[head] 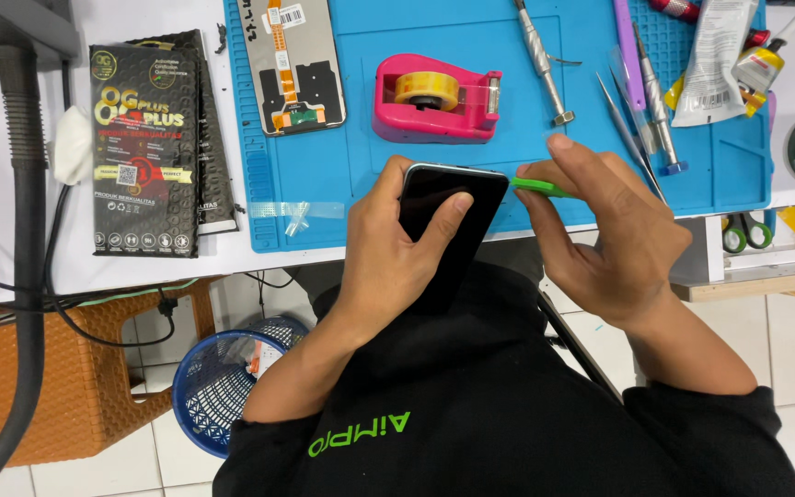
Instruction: The person reassembles a disassembled smartphone by connecting internal ribbon cables and placing the back cover. They apply adhesive along the phone's frame, attach the back cover, and then use a plastic card to press the edges. Finally, they apply tape to the phone's seams.
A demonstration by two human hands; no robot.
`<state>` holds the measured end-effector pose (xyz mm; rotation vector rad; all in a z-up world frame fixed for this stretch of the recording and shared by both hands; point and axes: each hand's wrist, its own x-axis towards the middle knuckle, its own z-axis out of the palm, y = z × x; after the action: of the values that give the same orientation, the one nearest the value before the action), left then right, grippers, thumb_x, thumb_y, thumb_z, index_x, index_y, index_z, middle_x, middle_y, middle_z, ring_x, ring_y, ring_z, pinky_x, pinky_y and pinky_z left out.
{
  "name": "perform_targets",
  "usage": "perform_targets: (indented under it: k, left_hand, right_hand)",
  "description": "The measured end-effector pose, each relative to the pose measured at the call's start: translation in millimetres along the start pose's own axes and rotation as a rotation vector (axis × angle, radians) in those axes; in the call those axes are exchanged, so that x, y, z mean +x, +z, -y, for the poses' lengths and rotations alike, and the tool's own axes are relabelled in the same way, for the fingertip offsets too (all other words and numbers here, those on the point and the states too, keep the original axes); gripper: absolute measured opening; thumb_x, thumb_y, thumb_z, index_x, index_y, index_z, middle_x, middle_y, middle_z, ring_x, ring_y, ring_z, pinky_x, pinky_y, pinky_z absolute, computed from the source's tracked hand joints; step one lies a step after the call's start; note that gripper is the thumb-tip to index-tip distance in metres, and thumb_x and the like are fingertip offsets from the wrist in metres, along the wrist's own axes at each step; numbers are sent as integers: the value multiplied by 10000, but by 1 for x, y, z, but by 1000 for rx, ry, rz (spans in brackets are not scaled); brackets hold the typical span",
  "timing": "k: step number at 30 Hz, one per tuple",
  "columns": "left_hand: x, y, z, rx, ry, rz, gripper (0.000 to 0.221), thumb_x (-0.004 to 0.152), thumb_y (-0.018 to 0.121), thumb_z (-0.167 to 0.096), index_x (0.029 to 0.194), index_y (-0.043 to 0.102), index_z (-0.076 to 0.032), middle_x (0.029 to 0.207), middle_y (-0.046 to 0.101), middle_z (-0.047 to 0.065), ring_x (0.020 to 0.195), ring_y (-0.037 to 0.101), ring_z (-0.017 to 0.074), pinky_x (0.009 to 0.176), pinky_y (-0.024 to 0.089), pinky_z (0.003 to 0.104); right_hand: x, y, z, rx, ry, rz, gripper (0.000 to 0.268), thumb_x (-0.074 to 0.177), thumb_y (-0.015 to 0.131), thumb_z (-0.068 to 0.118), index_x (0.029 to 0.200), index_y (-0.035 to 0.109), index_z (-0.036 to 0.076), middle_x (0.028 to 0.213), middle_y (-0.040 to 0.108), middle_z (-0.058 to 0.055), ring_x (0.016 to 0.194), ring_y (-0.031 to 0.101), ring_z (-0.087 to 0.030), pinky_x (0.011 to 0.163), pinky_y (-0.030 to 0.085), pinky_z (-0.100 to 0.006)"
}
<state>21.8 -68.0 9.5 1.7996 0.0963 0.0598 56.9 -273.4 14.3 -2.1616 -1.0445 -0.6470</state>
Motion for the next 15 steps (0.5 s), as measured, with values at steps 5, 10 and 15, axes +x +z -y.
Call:
perform_targets:
  k: [5,10,15]
  left_hand:
    - [0,0,-2,8,-1,2,301,959,648,-391,949,519,-119,761,555,-40,663,470,81,551,407,260]
    - [0,0,0,32,11,0,302,957,649,-395,951,523,-120,758,565,-40,668,483,92,577,421,271]
    - [0,1,0,30,17,3,310,959,639,-404,954,520,-117,765,562,-36,661,471,88,549,409,266]
  right_hand:
    - [1,1,-2,17,-26,23,553,1077,792,-162,1498,454,-43,1105,781,-236,1004,776,-358,915,621,-405]
    - [0,1,-4,18,-41,33,546,1077,770,-176,1498,443,-55,1100,779,-243,988,769,-359,890,614,-396]
    - [4,1,-1,-109,-142,55,500,1069,787,-182,1457,485,-93,1135,756,-240,927,751,-369,814,615,-398]
